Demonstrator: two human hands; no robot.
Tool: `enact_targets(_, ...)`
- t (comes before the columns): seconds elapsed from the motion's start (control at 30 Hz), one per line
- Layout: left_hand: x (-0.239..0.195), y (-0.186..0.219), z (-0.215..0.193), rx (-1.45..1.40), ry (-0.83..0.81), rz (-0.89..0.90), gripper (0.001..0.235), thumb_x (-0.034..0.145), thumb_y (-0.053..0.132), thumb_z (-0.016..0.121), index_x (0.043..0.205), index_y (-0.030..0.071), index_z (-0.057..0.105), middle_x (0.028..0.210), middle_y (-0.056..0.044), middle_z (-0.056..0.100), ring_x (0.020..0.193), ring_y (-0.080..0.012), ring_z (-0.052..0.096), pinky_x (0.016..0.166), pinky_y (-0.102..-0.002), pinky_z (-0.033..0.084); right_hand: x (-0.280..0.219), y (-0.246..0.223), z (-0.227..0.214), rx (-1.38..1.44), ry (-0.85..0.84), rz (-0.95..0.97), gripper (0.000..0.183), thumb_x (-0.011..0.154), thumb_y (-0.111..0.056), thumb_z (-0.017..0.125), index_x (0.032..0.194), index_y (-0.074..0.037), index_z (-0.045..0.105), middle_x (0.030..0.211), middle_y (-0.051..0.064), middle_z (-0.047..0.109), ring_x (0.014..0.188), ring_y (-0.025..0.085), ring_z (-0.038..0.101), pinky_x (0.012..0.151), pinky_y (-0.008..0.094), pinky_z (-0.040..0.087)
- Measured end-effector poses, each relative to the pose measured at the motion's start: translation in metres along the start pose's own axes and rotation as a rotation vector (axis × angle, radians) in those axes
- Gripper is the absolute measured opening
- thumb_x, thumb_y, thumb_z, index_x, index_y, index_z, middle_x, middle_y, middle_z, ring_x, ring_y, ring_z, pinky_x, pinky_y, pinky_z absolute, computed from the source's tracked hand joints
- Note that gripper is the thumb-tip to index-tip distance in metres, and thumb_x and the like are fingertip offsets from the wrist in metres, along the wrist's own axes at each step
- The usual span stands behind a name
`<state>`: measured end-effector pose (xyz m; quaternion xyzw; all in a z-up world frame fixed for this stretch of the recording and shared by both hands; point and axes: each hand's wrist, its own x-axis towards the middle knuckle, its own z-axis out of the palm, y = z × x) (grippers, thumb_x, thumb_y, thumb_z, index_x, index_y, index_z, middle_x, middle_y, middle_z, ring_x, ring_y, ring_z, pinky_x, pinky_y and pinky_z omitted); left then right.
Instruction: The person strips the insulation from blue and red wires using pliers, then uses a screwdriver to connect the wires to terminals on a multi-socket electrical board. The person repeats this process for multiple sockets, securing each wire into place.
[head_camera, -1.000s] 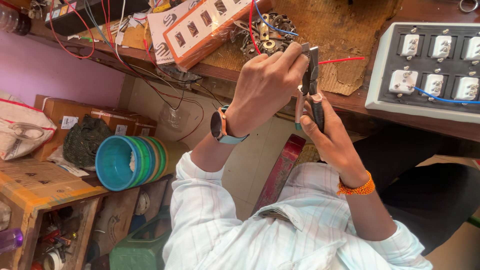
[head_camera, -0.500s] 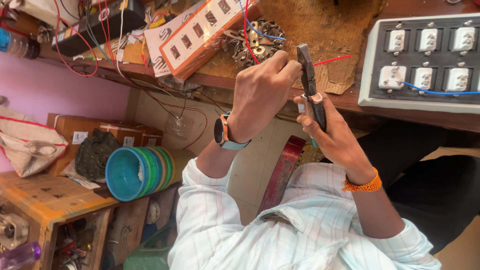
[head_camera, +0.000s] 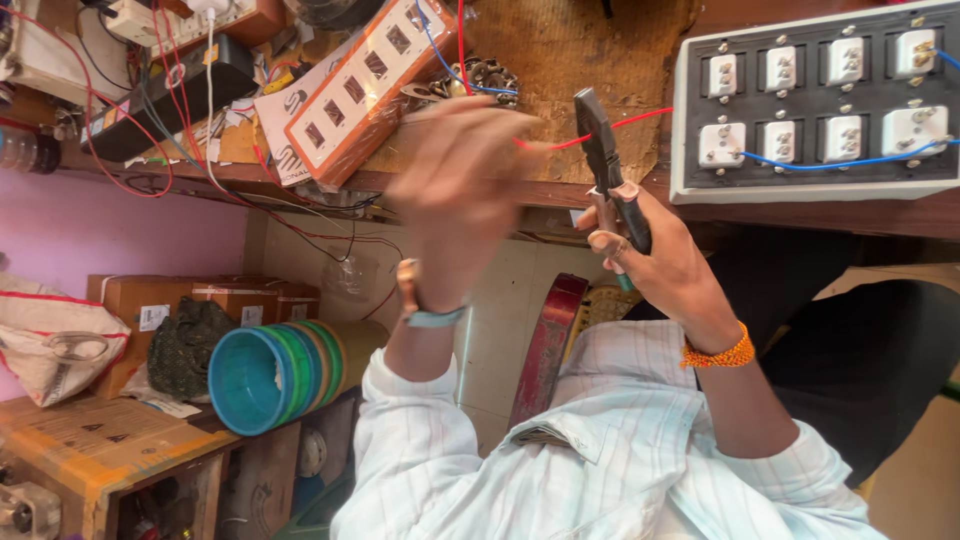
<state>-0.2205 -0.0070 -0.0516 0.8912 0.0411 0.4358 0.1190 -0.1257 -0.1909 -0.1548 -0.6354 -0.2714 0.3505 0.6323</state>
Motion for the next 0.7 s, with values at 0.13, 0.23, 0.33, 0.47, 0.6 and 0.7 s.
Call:
enact_targets(0.13,-0.022,-0.030,-0.015,-0.403,0.169,-0.638,0.019,0.105,0.022,0.067,0.096,0.005,0.070,0.096,-0.007,0.077,0.077,-0.0186,0.057,0.065,-0.031,0.046,-0.003,0.006,-0.005,0.353,-0.079,-0.026,0.063,0.095,-0.051,0.062,0.129,0.002,0.057,0.111,0.010,0.069,0.083,0.012,0.062,0.071,0.029,0.056)
enact_targets(0.23,-0.054,-0.029,0.006,-0.810,-0.188,-0.935,0.042,0.105,0.042,0.056,0.102,0.005,0.075,0.100,-0.004,0.078,0.087,-0.0167,0.071,0.066,-0.031,0.056,-0.004,0.009,-0.007,0.660,-0.195,-0.014,0.069,0.100,-0.060,0.057,0.130,0.003,0.054,0.104,0.011,0.064,0.084,0.016,0.062,0.073,0.032,0.056)
enact_targets(0.33,-0.069,-0.029,0.046,-1.247,-0.554,-0.993,0.061,0.107,0.054,0.045,0.126,0.001,0.070,0.117,-0.010,0.077,0.109,-0.0193,0.071,0.092,-0.036,0.055,-0.007,0.014,-0.005,0.949,-0.350,0.019,0.064,0.106,-0.056,0.057,0.132,0.002,0.051,0.100,0.011,0.060,0.084,0.019,0.060,0.074,0.034,0.053)
enact_targets(0.47,-0.060,-0.013,0.098,-1.811,-0.523,-0.851,0.059,0.110,0.049,0.049,0.140,0.000,0.063,0.138,-0.013,0.069,0.124,-0.0238,0.069,0.116,-0.041,0.051,-0.014,0.013,0.004,1.101,-0.517,0.024,0.057,0.108,-0.049,0.059,0.134,0.002,0.049,0.101,0.010,0.057,0.086,0.019,0.058,0.076,0.035,0.050)
enact_targets(0.6,-0.058,-0.003,0.122,-2.309,-0.217,-0.854,0.039,0.112,0.026,0.058,0.142,0.001,0.061,0.133,-0.013,0.069,0.113,-0.0204,0.069,0.095,-0.048,0.059,-0.022,0.007,0.004,0.991,-0.518,0.046,0.056,0.103,-0.039,0.067,0.136,0.002,0.048,0.097,0.009,0.055,0.084,0.018,0.057,0.072,0.036,0.049)
enact_targets(0.7,-0.065,-0.012,0.128,-2.278,-0.011,-0.804,0.031,0.111,0.018,0.064,0.135,-0.001,0.062,0.126,-0.014,0.069,0.110,-0.0231,0.069,0.092,-0.047,0.059,-0.026,0.007,0.001,0.908,-0.454,0.085,0.054,0.101,-0.033,0.070,0.134,0.002,0.047,0.094,0.009,0.054,0.081,0.018,0.055,0.070,0.035,0.048)
